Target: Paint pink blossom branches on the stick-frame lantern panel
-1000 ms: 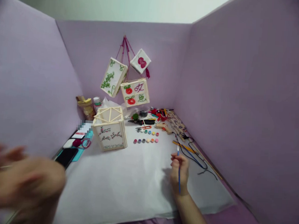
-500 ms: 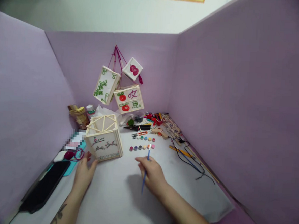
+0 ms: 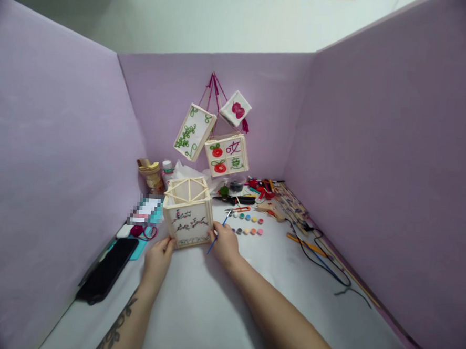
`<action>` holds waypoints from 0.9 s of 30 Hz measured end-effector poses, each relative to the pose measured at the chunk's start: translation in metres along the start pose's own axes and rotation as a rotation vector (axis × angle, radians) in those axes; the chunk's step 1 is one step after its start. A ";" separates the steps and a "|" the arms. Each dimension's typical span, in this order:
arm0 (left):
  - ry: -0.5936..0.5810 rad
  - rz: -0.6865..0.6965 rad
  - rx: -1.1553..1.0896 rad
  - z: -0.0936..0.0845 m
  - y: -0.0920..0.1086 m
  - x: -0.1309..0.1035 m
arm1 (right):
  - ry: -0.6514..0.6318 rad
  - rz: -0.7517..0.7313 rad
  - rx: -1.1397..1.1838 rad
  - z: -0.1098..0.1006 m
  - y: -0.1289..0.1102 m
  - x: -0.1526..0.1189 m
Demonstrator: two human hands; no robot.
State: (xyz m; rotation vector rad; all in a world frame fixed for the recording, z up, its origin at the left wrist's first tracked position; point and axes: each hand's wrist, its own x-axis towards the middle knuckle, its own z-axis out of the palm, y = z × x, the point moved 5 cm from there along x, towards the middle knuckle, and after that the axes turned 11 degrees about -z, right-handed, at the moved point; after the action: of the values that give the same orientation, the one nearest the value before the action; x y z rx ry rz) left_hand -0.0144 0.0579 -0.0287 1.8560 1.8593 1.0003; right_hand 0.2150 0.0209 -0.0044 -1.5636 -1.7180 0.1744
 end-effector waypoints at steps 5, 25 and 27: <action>0.163 0.234 -0.084 -0.032 0.027 -0.019 | 0.199 -0.098 0.235 -0.028 -0.011 -0.010; 0.067 -0.376 -0.812 -0.056 0.007 0.009 | 0.361 0.019 0.303 -0.043 -0.009 -0.021; -0.158 -0.475 -0.771 -0.040 0.008 0.030 | 0.373 0.051 0.336 -0.045 -0.003 -0.019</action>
State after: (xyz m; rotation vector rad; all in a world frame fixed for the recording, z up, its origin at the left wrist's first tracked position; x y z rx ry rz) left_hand -0.0381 0.0759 0.0118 0.9582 1.4170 1.1260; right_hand 0.2389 -0.0145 0.0191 -1.2968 -1.2843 0.1743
